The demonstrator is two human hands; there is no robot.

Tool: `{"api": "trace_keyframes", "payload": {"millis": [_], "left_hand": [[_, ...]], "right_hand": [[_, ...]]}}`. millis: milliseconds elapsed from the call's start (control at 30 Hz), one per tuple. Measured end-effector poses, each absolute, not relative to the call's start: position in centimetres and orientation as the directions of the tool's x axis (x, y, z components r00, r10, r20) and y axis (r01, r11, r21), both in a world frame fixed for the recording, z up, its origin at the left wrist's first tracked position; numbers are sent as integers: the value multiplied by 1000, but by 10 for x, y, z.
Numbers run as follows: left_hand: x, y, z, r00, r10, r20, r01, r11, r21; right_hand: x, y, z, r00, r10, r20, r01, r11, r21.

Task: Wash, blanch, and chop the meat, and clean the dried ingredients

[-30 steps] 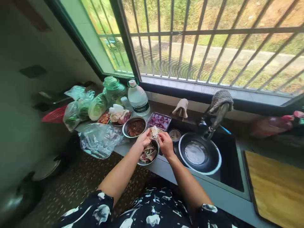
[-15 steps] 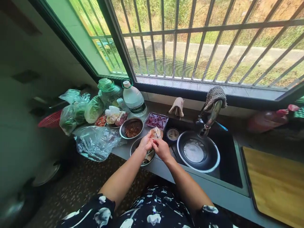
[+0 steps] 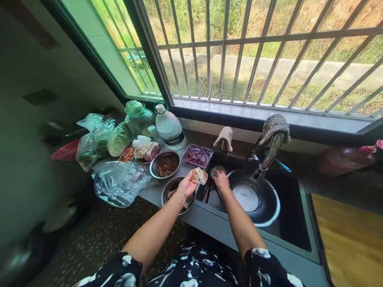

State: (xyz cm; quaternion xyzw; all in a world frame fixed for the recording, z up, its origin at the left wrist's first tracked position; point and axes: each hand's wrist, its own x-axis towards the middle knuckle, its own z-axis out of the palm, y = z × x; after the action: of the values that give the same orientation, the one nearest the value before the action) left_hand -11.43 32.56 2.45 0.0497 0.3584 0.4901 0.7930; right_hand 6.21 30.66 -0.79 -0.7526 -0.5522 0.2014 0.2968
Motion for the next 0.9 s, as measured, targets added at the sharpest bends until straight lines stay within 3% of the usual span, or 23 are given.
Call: {"api": "trace_keyframes", "payload": {"millis": [100,233,367,467,533,633,733,800,900], "left_hand": [[-110,327,21,269,790,-551,-738,537,409],[-98,326,16,258,799,-543,-740,525,421],[-85,322,12,210,835,-508,-731,480,485],[-82,320,11,209,841,-499,-714,480,510],[-84,320,11,218,847,-485,-715,476,512],[-91,321,13,202,850,-487,-725,464,509],[-97,322,12,183,847,-500,-702,468,537],[-99,321,10,176,849,-498,-690,468,552],[-99,319,8,168,859,-483,-678,456,576]], "right_hand": [[59,312,-9,238,971,25,765,-172,-621],[22,304,9,130,986,105,594,7,-804],[-8,297,22,70,983,-171,197,-182,-963],[-10,295,25,18,944,-330,-81,-327,-941],[1,296,26,-17,933,-358,-151,-357,-922],[35,308,23,155,947,-282,-21,-282,-959],[68,322,14,336,937,-96,384,-229,-894],[75,325,9,299,954,-4,601,-191,-776],[61,317,7,150,982,118,694,-19,-720]]}}
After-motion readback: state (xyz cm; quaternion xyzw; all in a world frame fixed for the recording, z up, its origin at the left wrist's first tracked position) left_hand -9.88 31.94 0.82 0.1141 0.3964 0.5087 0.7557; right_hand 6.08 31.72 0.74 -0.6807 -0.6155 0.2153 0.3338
